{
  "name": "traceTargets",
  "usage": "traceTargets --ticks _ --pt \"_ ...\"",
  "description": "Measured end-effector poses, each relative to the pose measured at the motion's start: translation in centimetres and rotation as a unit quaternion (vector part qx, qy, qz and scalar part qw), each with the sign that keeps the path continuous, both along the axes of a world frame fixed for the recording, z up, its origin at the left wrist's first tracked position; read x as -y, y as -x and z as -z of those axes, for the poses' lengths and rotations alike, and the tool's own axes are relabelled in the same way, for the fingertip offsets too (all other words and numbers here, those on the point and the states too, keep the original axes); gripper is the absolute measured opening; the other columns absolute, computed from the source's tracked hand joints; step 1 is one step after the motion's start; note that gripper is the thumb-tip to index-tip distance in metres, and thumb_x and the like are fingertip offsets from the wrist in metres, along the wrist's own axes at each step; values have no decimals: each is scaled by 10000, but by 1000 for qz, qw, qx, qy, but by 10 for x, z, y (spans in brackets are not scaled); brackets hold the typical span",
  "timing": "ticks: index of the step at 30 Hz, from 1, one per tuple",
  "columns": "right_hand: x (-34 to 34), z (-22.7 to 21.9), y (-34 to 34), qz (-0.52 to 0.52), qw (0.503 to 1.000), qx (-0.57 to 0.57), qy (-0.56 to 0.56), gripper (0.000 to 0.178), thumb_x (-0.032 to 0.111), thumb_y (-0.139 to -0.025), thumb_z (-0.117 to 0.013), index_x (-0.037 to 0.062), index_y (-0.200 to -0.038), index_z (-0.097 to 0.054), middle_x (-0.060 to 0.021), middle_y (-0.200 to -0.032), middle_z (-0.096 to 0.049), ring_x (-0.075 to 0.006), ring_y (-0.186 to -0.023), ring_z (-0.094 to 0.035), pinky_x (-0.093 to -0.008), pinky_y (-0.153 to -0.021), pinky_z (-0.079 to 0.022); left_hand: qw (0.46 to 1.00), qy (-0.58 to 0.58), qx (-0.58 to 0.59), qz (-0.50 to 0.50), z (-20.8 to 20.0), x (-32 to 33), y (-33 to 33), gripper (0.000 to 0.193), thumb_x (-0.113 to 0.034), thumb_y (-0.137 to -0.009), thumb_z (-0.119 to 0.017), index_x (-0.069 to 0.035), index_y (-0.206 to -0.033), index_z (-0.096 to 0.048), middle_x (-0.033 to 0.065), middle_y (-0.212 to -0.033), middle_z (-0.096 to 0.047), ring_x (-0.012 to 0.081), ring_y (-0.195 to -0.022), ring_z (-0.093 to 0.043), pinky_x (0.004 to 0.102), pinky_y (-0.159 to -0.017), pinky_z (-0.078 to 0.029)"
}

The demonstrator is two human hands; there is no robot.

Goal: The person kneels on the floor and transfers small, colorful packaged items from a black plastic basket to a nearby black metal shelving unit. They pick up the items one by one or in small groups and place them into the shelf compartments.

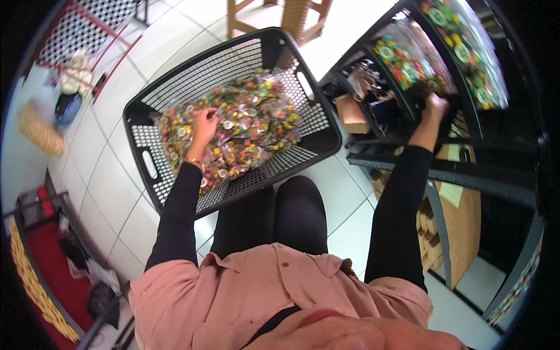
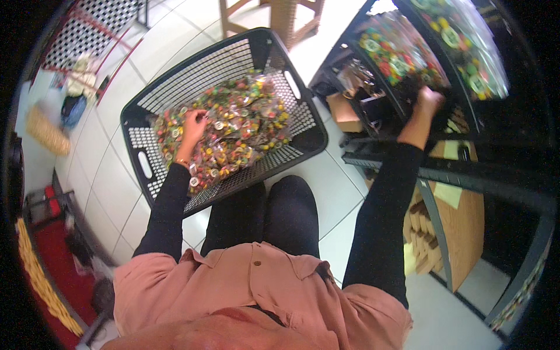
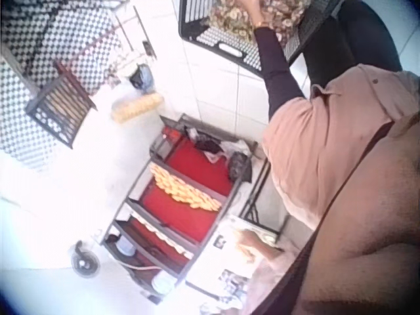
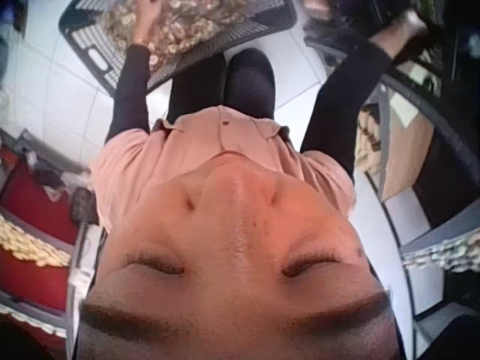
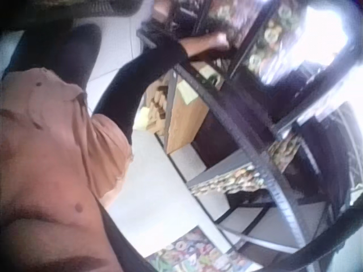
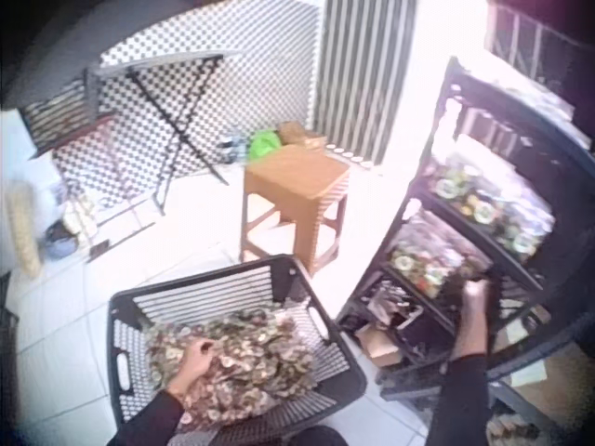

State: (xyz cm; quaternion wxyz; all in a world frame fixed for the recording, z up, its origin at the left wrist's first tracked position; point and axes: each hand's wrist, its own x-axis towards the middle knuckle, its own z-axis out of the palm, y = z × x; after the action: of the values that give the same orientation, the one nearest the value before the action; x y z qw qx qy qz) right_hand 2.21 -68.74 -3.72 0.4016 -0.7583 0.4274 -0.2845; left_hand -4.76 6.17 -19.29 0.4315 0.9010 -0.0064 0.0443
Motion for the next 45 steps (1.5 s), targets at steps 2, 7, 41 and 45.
traceTargets --ticks 2,7,41,45 --pt "-43 -15 15 7 993 -55 108 848 305 -763 -810 -87 -1375 -373 -195 -1398 -465 -319 -1232 -494 -424 -1001 -425 992 -122 -35 -29 6 -16 7 282 -166 -811 -681 -37 -1060 -649 141 -1040 -644 318 -1000 -597 407 -882 -472" --pt "-251 -84 74 -58 913 94 393 648 158 -845 -712 -111 -1336 -384 -248 -1372 -413 -388 -1284 -411 -421 -1075 -357 973 -227 -19 -28 35 -9 40 424 -306 -819 -663 -33 -1142 -641 157 -1108 -615 362 -1083 -547 428 -935 -427" --pt "-427 43 148 -501 858 1 113 205 10 -803 -643 32 -1006 -617 -131 -1092 -585 -335 -1051 -547 -418 -918 -439 943 -211 -245 -74 -41 -9 -1 540 -459 -694 -774 -25 -994 -657 139 -1059 -663 287 -1067 -583 440 -847 -472" --pt "-449 38 149 -545 838 23 -6 233 1 -802 -641 28 -1032 -617 -129 -1086 -586 -330 -1023 -568 -408 -928 -446 905 312 -287 -17 -71 -7 32 322 -255 -890 -636 -2 -1089 -620 111 -1049 -665 200 -886 -657 365 -790 -531"
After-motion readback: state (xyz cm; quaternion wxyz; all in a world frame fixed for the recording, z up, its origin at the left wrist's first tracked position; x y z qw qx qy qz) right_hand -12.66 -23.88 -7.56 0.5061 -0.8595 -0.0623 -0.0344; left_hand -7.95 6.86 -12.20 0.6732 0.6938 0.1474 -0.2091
